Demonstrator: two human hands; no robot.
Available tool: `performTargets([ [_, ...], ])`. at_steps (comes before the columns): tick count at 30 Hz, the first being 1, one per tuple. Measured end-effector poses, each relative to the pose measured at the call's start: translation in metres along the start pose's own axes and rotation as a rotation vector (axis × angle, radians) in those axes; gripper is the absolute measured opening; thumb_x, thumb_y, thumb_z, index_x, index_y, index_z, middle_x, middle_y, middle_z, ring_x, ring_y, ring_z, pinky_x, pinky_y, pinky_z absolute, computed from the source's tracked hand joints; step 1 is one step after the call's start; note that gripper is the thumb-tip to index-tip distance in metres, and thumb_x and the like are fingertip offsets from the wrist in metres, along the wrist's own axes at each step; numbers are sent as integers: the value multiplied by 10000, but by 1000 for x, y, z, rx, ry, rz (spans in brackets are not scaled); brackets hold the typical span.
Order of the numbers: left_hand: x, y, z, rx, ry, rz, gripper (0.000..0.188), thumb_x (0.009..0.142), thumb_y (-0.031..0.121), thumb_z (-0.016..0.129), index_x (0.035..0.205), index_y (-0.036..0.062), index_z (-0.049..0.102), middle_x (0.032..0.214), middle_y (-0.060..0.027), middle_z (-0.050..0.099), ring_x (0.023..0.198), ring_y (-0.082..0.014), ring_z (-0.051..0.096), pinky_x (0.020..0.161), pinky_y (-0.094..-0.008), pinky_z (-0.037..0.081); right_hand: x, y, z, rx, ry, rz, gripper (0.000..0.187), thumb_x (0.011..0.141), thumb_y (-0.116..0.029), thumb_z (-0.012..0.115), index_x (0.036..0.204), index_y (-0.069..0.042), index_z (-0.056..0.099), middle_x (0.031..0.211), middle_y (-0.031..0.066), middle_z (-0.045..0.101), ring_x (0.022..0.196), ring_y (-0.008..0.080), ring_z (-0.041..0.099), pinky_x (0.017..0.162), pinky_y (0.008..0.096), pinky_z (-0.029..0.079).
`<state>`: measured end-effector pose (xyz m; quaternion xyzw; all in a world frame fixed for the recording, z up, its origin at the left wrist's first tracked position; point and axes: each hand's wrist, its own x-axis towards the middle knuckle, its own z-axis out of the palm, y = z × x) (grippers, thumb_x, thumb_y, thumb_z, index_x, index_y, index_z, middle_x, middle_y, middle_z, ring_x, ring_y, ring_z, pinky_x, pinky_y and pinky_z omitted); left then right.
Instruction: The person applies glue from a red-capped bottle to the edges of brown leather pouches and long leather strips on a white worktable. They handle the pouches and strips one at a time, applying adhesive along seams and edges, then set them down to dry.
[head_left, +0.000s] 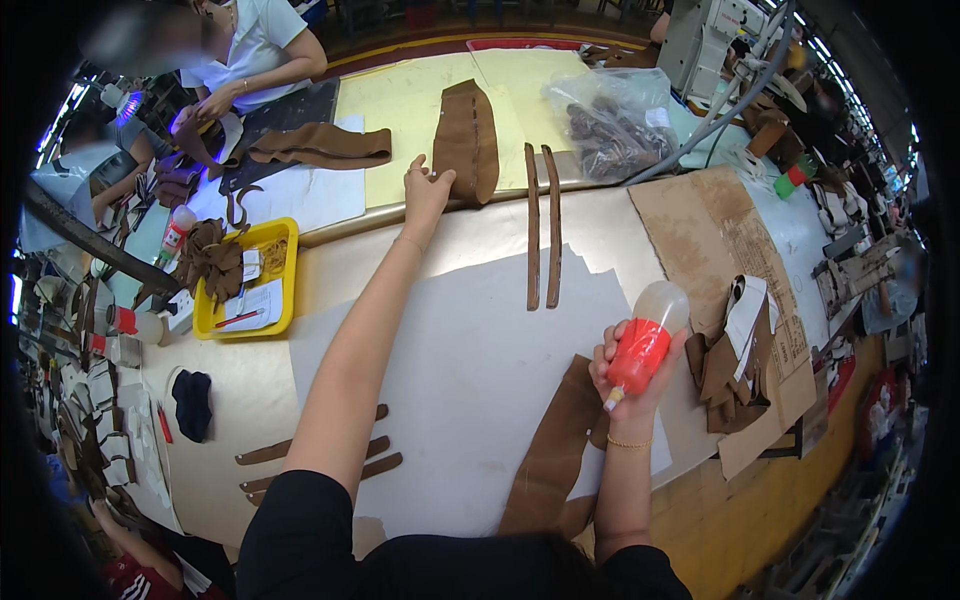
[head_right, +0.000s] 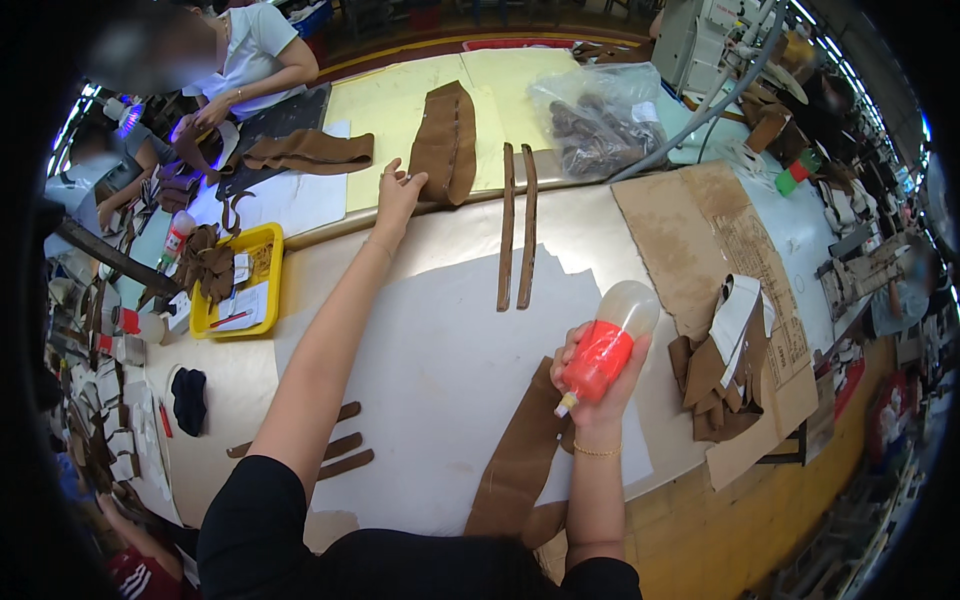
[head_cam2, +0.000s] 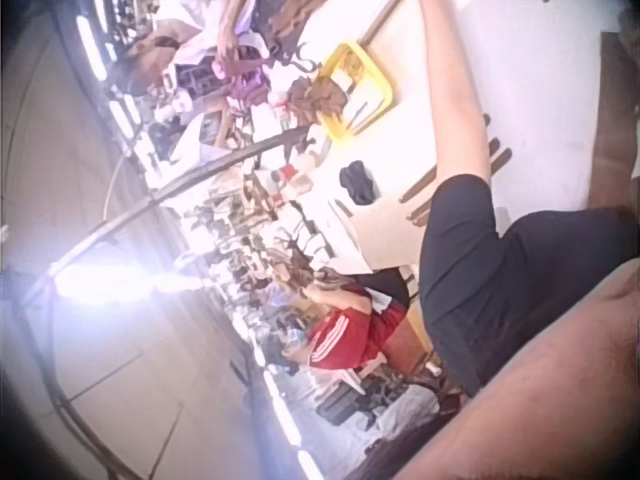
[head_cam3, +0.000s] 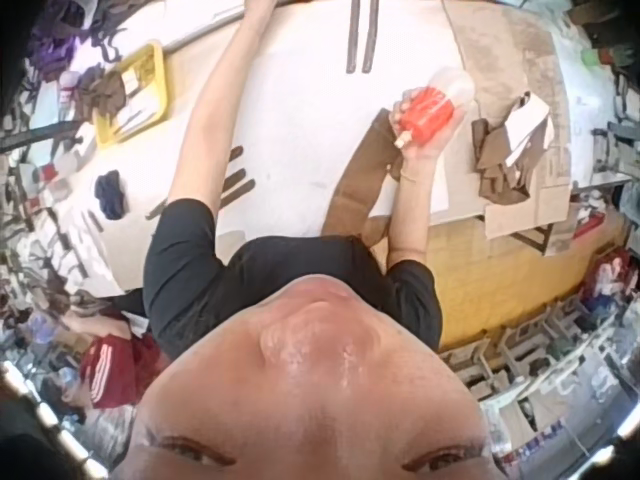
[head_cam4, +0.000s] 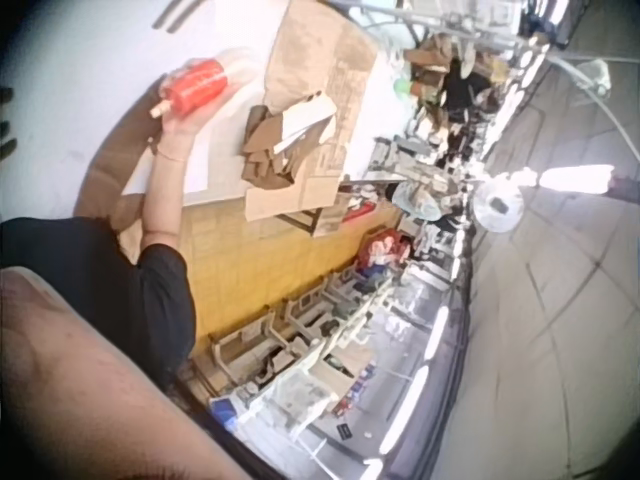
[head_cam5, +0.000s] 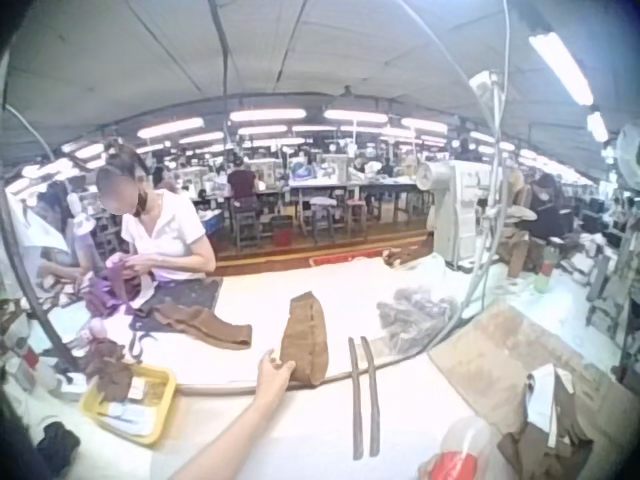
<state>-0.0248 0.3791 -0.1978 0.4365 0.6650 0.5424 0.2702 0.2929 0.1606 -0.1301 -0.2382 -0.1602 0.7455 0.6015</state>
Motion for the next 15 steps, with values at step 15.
performTargets([
  [15,-304,56,-53,382,-761,289,379,830,278,672,1123,45,612,1122,-160,480,1038,-306,457,874,-379,431,-21,-42,2,70,-2,-179,745,771,-778,457,880,-45,542,730,58,525,579,168,514,470,243,389],
])
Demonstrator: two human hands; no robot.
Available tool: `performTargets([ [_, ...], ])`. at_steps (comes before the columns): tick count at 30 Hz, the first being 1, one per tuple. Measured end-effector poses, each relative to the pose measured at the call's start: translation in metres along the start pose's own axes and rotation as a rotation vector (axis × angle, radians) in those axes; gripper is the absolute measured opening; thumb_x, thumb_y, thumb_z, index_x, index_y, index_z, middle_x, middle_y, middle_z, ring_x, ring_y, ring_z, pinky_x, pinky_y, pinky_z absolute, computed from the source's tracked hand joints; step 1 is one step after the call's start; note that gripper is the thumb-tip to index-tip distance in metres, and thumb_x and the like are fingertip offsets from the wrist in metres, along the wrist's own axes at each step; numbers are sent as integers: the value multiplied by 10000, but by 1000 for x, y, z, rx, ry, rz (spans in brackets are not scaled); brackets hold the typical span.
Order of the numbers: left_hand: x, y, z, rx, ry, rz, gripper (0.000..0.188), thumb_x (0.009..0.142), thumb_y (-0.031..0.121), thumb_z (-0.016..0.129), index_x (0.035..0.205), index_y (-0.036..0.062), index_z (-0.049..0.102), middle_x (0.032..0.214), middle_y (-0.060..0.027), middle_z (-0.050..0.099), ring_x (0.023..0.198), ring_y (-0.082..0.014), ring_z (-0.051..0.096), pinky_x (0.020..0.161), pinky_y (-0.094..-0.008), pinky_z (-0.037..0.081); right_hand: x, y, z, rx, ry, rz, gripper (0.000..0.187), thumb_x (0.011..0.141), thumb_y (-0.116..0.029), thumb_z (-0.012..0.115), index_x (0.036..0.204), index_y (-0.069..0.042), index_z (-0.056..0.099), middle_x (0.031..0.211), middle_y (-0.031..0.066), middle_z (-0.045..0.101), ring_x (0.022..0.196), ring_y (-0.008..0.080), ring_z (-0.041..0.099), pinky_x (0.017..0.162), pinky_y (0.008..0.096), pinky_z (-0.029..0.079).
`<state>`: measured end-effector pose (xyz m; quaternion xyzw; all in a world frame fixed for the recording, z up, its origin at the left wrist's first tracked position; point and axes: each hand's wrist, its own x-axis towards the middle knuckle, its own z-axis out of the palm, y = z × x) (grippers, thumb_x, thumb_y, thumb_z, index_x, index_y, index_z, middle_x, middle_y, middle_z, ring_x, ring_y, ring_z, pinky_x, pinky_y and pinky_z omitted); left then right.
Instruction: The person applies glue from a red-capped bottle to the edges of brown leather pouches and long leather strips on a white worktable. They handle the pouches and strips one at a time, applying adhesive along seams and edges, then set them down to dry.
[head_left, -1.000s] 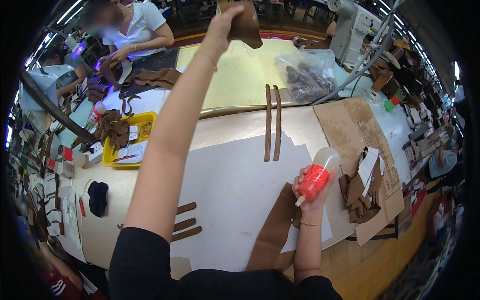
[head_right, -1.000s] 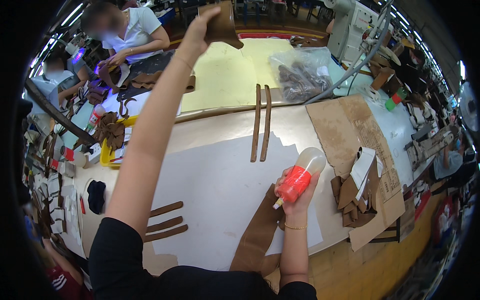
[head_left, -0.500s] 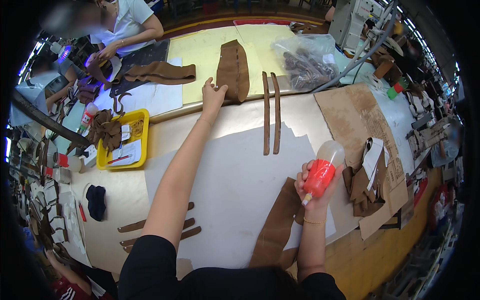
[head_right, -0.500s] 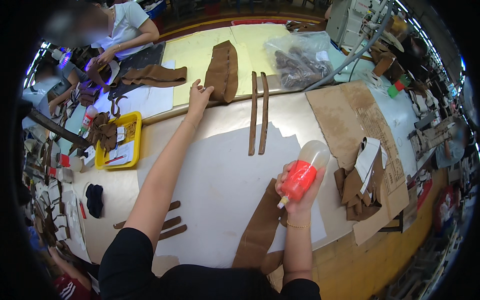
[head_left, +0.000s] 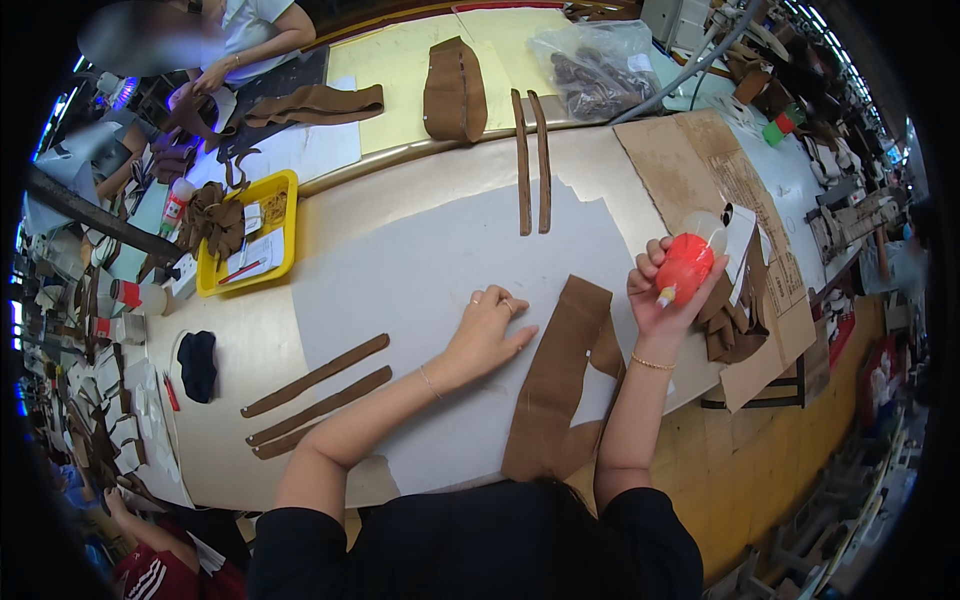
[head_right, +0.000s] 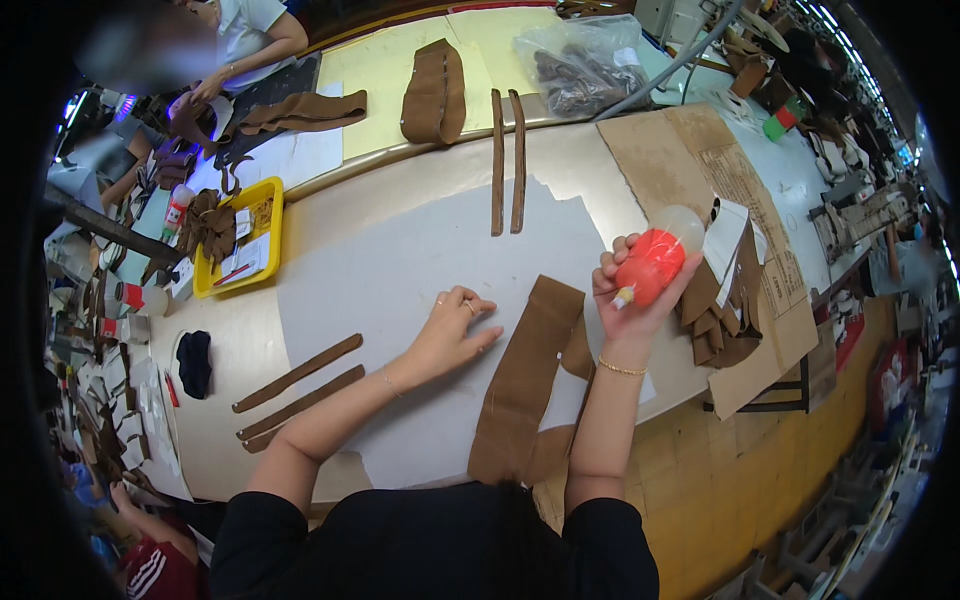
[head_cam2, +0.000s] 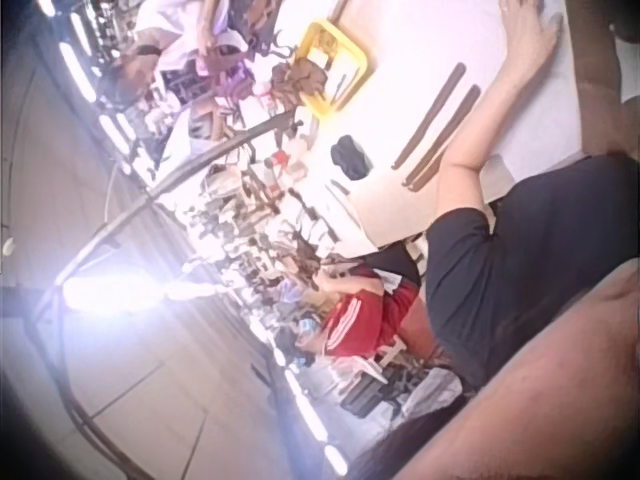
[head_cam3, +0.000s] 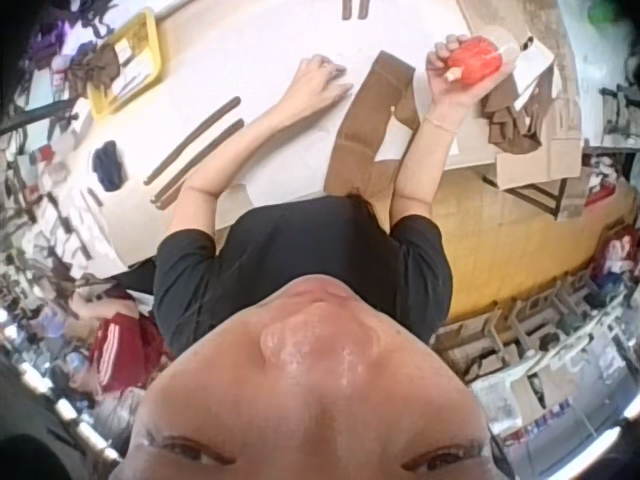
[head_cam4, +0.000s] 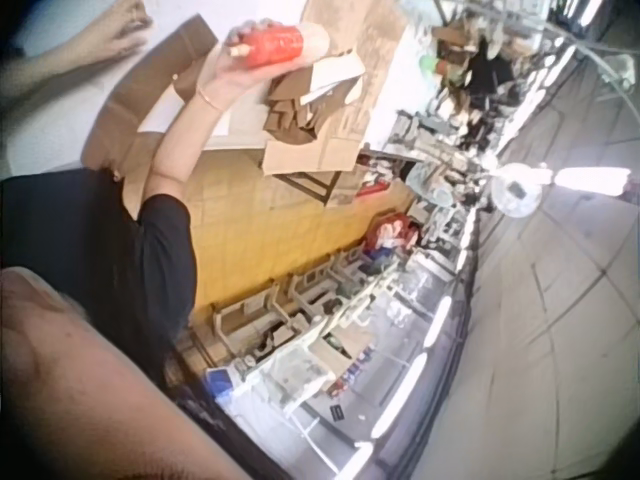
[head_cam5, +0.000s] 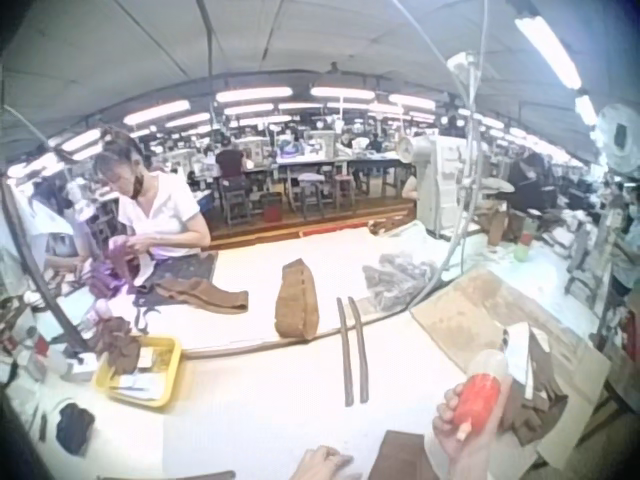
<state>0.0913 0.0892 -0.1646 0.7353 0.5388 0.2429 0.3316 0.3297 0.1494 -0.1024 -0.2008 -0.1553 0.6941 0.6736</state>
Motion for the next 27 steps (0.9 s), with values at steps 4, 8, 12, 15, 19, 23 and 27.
performTargets([
  [4,-12,20,16,100,29,-55,533,817,381,686,1146,-25,581,1092,-175,510,1015,-335,477,895,-413,406,-13,-16,-5,39,-60,-3,738,763,-765,493,907,-44,550,752,60,532,624,172,521,524,260,407],
  [8,3,25,36,117,160,-5,596,812,407,685,1172,-50,553,1081,-184,523,1018,-344,486,890,-415,403,-32,-22,-18,83,-87,39,736,766,-756,501,913,-38,557,764,73,546,659,189,532,561,277,425],
  [12,30,26,52,131,184,-15,561,777,349,721,1144,-42,556,1087,-174,520,1010,-331,488,855,-416,407,-52,-28,-28,107,-35,44,735,775,-756,487,905,-36,558,770,77,554,653,201,531,569,283,432],
  [15,46,20,52,82,147,-13,437,758,249,738,1054,-24,567,984,-141,562,946,-310,508,807,-402,432,-62,-29,-24,79,43,54,730,785,-752,475,903,-37,558,765,72,552,655,206,534,566,284,436],
  [19,53,20,41,-637,-95,-174,235,824,182,691,959,21,586,854,-51,611,841,-181,572,733,-301,468,-65,-29,-20,-60,112,104,738,809,-749,432,909,-29,562,844,112,592,674,214,562,550,289,462],
  [23,37,48,13,-1256,-301,-313,109,876,154,655,898,56,612,862,-2,635,776,-64,591,689,-202,465,-56,-36,1,-202,-60,249,787,826,-746,384,957,9,565,1039,228,596,775,307,658,537,365,565],
  [27,32,76,-43,-1043,-429,-85,98,870,141,663,889,59,613,890,-11,662,834,-60,603,719,-202,480,-36,-41,19,-22,-413,589,804,845,-713,388,1046,50,542,1170,331,525,877,454,645,584,470,605],
])
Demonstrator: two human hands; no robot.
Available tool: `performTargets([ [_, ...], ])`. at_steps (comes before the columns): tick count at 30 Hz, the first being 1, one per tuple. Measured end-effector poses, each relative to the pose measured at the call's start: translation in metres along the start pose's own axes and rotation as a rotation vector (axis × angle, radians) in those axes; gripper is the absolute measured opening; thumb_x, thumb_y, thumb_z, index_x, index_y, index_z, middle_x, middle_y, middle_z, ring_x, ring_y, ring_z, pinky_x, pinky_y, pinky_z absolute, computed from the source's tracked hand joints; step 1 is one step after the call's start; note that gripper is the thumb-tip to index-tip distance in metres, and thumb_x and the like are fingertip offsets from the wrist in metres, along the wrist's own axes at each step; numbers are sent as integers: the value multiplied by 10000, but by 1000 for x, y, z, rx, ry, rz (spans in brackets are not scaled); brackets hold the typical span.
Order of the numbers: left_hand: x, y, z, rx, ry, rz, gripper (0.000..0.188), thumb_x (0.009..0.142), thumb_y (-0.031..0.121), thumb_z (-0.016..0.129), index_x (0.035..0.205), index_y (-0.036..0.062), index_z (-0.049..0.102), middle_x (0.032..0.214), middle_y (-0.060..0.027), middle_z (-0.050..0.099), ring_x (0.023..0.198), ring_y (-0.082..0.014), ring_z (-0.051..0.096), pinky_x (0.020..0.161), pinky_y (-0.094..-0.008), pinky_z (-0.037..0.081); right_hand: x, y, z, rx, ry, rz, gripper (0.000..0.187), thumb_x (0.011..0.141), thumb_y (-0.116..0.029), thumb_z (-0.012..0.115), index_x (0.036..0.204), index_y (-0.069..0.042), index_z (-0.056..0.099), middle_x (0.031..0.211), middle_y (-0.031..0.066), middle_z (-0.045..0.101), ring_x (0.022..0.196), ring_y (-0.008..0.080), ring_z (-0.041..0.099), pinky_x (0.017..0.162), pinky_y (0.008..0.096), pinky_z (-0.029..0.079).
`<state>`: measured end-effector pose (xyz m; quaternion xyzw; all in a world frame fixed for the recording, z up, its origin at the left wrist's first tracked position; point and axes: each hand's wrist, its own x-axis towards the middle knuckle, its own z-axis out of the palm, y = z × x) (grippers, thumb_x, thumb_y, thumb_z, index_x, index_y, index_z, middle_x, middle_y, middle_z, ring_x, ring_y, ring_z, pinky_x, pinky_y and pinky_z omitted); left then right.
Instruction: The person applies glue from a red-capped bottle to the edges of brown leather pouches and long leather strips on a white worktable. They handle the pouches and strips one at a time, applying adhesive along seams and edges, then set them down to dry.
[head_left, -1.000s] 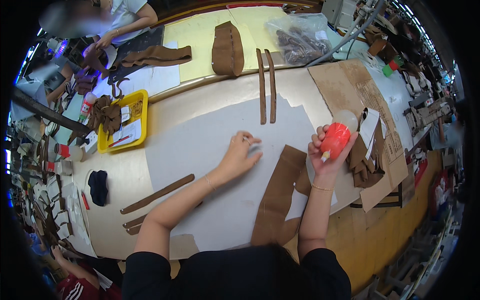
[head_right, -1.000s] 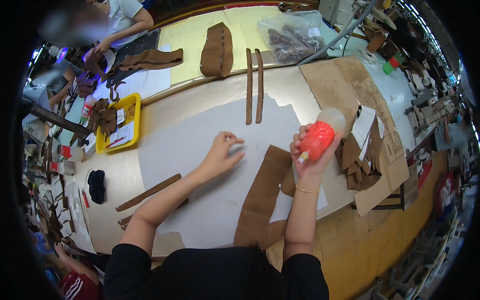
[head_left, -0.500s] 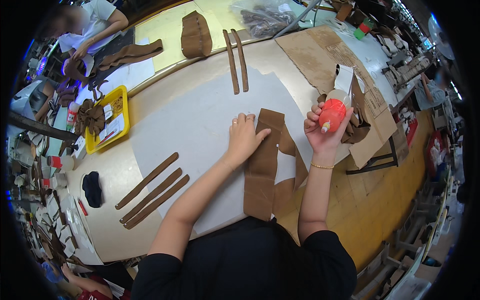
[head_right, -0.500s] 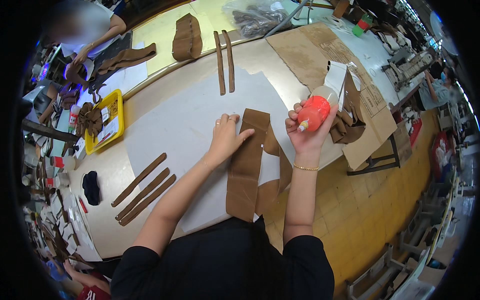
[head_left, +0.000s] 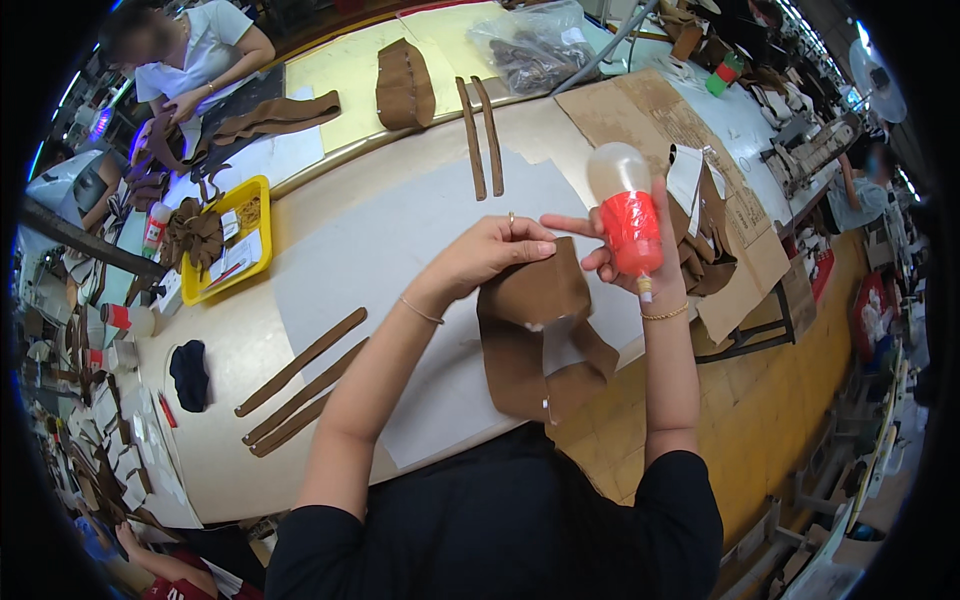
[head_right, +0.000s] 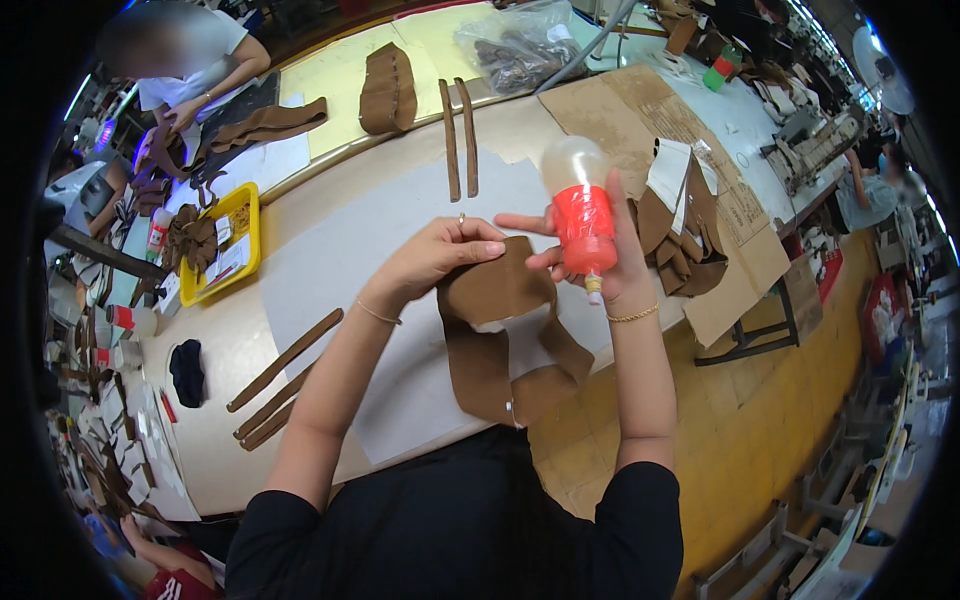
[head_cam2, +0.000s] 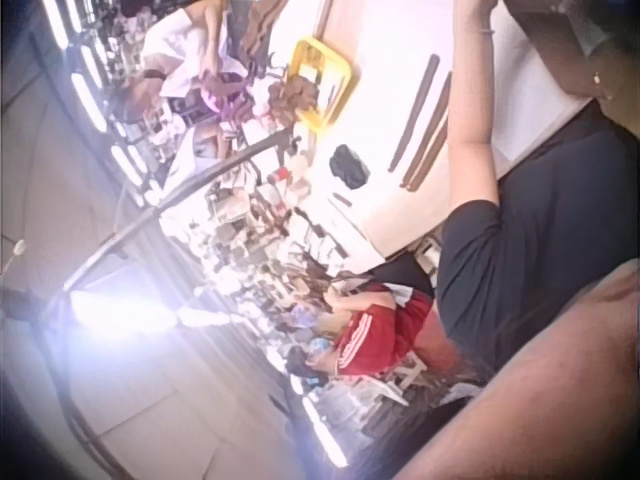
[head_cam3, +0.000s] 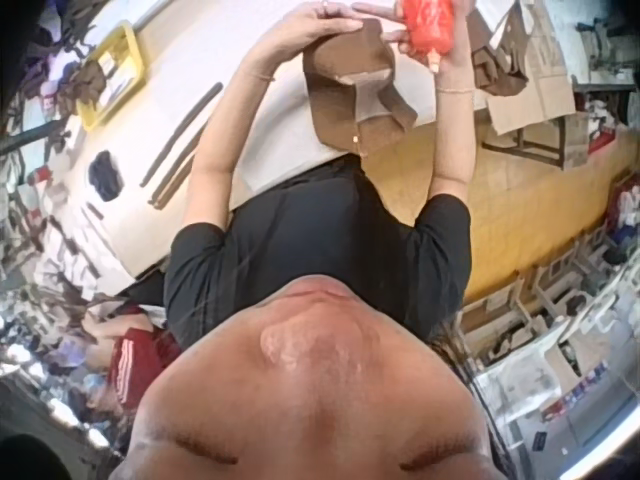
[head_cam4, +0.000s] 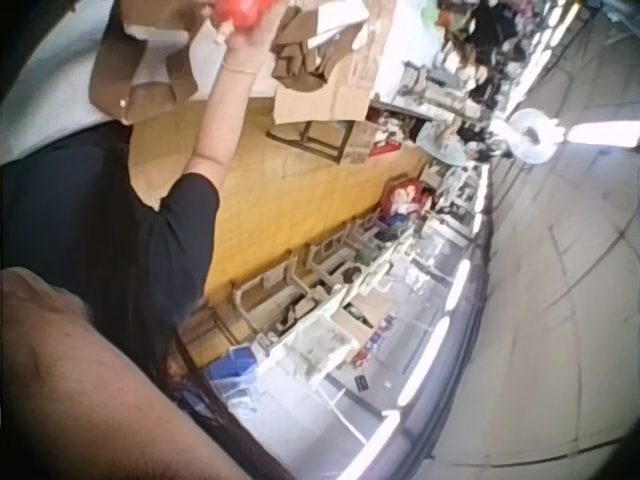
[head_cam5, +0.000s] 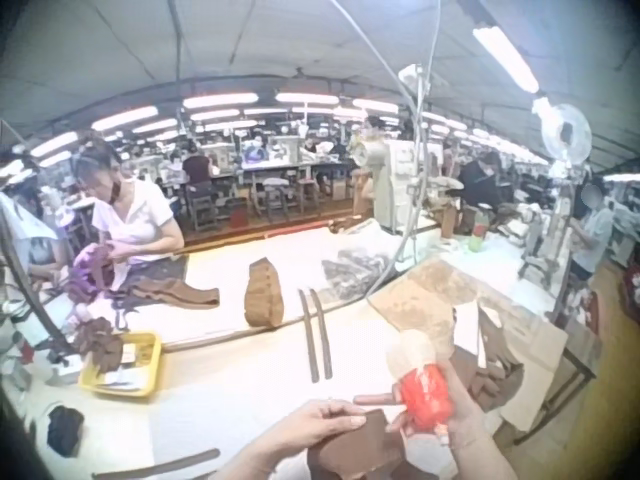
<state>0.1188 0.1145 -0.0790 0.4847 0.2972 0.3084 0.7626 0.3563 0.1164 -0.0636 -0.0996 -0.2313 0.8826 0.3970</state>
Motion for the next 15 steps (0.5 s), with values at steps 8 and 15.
performTargets([
  [8,-36,43,-23,273,351,403,235,822,165,722,884,29,541,703,15,547,667,-48,512,590,-183,402,37,22,26,99,-10,61,853,853,-677,435,974,165,489,1053,385,547,948,502,603,744,515,572],
  [15,-121,-37,-10,23,482,316,461,981,418,387,868,17,585,826,-43,580,719,-133,485,740,-286,402,57,35,55,223,87,51,828,811,-695,497,849,128,585,1061,371,554,990,473,599,786,494,567],
])
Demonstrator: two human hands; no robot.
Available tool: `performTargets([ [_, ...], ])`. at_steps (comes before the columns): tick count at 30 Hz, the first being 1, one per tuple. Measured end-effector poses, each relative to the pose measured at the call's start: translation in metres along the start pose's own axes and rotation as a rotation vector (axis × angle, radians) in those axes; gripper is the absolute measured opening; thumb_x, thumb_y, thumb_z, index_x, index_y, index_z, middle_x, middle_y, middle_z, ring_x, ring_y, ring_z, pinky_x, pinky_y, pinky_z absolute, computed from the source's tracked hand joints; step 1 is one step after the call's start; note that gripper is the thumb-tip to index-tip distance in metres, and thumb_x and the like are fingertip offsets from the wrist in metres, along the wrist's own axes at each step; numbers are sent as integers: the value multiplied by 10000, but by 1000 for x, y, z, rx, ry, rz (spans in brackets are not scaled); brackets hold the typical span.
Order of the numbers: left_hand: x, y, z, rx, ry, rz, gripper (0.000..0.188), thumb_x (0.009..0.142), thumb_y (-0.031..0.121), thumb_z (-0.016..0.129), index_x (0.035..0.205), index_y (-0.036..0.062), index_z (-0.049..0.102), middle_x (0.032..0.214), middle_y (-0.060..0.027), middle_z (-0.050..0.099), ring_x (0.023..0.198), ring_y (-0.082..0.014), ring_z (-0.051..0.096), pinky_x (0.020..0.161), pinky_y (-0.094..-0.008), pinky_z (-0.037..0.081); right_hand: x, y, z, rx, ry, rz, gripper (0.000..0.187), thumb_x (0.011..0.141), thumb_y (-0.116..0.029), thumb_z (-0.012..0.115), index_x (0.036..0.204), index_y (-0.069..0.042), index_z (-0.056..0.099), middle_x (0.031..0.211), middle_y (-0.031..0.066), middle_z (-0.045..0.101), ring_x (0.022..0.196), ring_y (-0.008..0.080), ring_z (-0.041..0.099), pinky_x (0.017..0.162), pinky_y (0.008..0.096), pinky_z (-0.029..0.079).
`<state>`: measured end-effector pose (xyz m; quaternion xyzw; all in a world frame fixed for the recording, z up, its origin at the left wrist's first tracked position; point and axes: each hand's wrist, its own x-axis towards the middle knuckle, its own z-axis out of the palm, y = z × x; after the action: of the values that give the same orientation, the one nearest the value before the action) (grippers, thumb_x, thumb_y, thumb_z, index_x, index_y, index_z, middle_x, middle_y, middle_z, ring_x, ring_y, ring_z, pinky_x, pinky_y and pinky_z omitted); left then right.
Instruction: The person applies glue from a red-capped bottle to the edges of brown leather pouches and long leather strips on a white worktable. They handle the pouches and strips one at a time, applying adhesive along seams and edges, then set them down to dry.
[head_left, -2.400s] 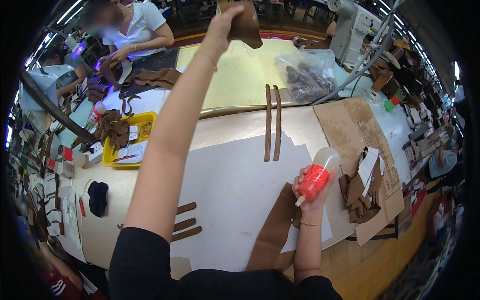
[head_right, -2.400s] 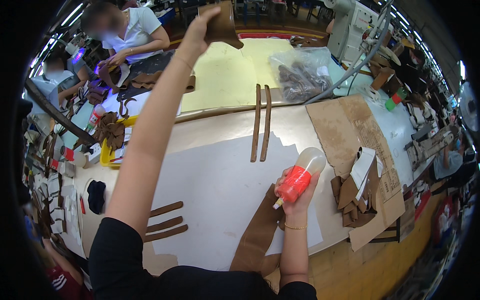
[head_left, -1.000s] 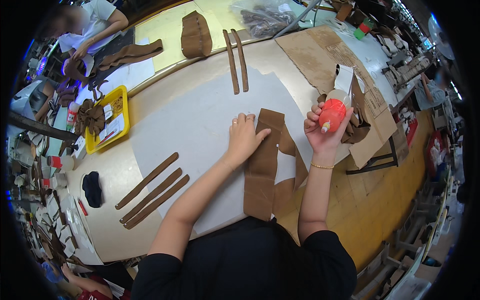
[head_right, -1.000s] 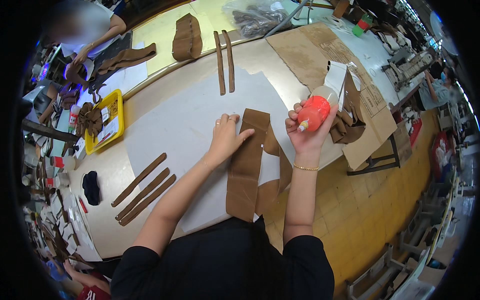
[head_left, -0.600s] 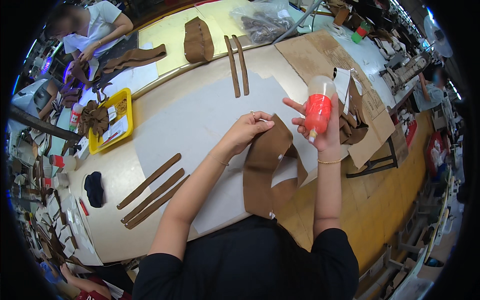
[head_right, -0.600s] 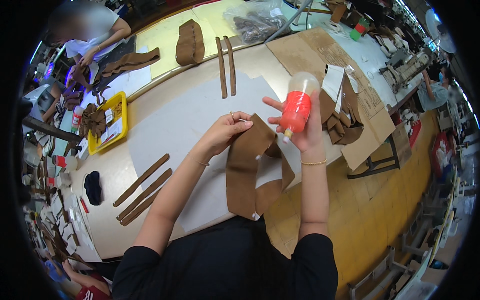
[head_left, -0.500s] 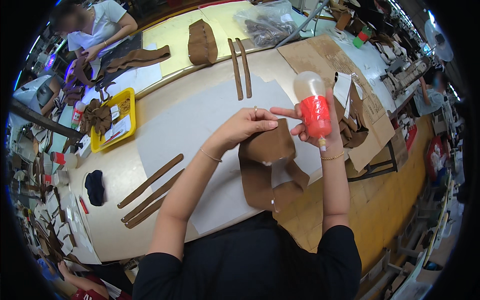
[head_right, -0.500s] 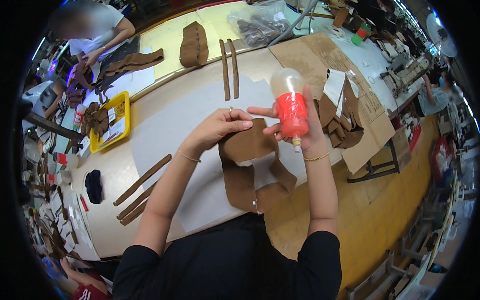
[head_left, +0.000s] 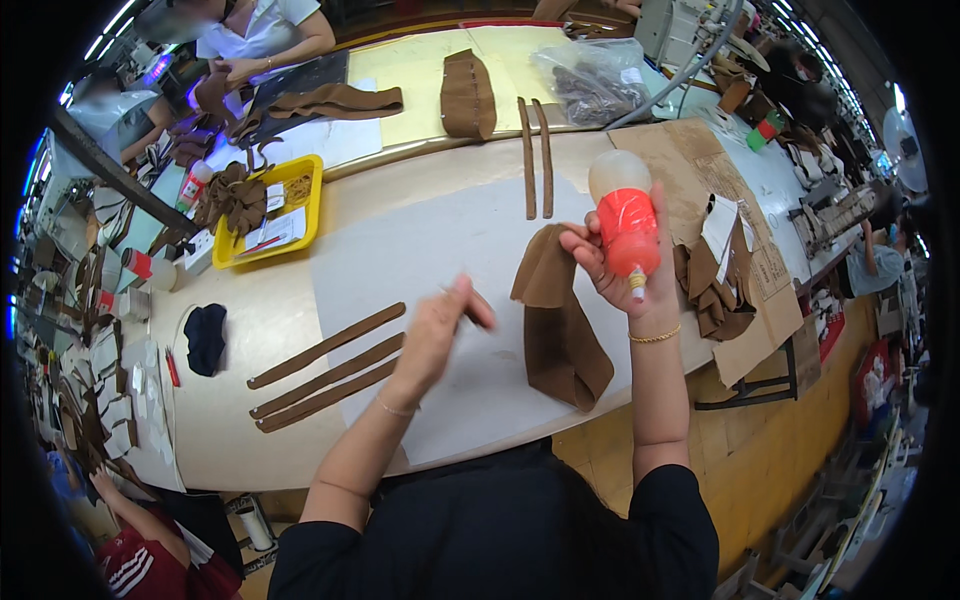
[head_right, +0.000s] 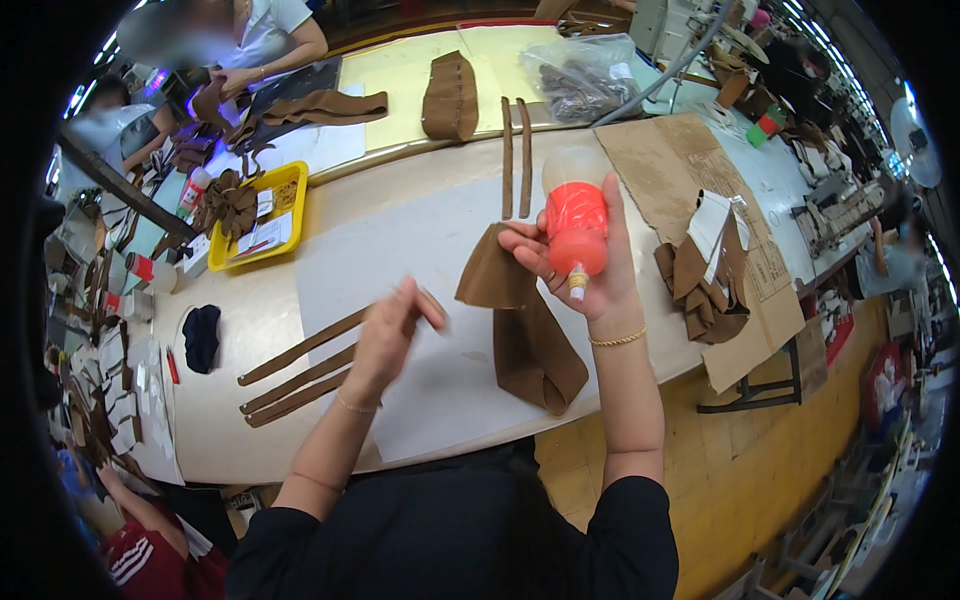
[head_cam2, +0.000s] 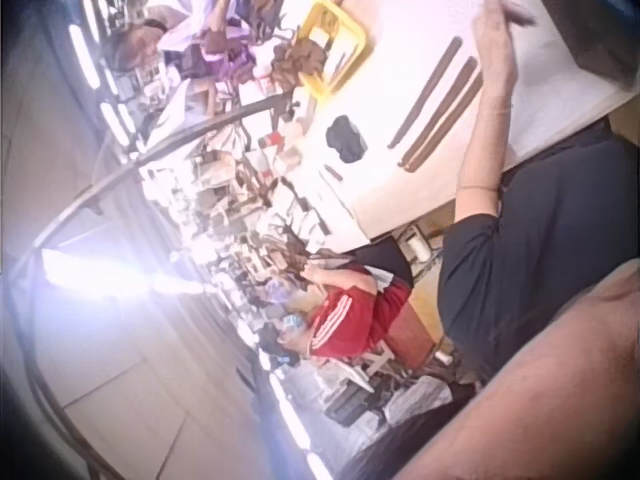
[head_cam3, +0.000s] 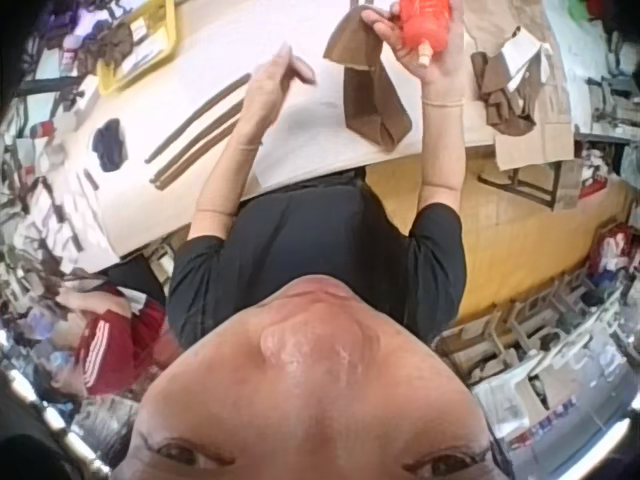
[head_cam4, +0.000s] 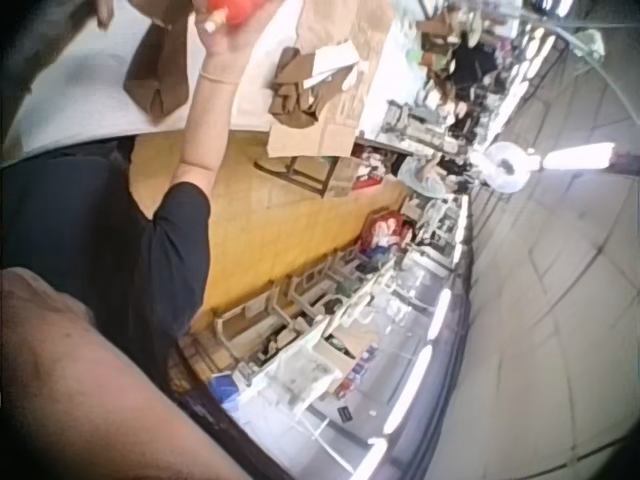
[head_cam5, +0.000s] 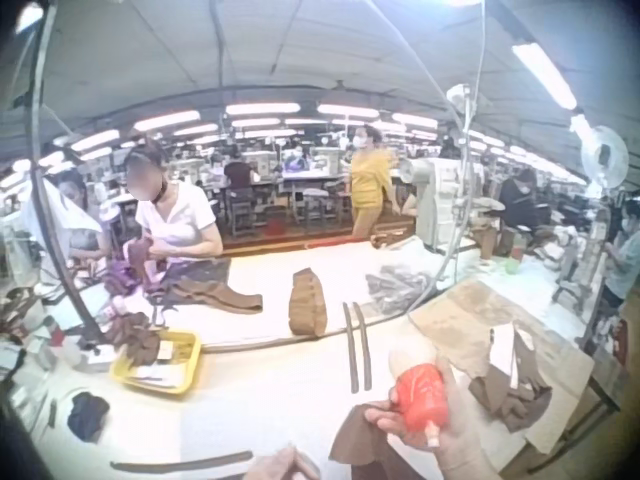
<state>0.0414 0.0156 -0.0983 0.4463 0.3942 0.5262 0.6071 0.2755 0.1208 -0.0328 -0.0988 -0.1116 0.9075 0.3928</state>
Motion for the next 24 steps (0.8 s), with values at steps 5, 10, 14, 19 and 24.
performTargets([
  [5,-10,7,30,-319,-133,-129,711,960,614,170,1015,39,584,914,-52,569,823,-138,449,794,-275,350,9,16,26,120,-139,-9,831,842,-671,472,895,153,562,1181,388,488,1178,482,476,952,511,478],
  [10,10,35,23,-308,-125,-7,784,940,649,156,1306,35,478,1126,-51,579,965,-157,467,909,-298,334,2,28,54,121,-292,-44,829,861,-658,446,940,162,534,1284,411,387,1276,465,371,1031,491,410],
  [14,14,58,33,-585,-145,-96,862,909,692,152,1366,3,395,1346,-99,494,1260,-219,407,1073,-371,268,-5,37,56,141,-298,-63,844,863,-669,425,947,164,526,1329,408,340,1302,452,339,1059,479,380],
  [19,52,32,-7,-972,-137,-308,758,921,613,311,1340,-9,417,1348,-157,481,1240,-284,462,1033,-443,356,-20,57,32,195,-209,4,787,887,-591,477,970,191,469,1381,388,268,1357,432,236,1112,464,305],
  [24,84,19,-40,-1134,-102,-280,470,905,404,548,1157,7,555,1154,-140,599,1070,-287,579,926,-455,467,-34,81,7,179,170,44,873,820,-724,438,825,136,594,1296,360,411,1238,462,425,998,485,444],
])
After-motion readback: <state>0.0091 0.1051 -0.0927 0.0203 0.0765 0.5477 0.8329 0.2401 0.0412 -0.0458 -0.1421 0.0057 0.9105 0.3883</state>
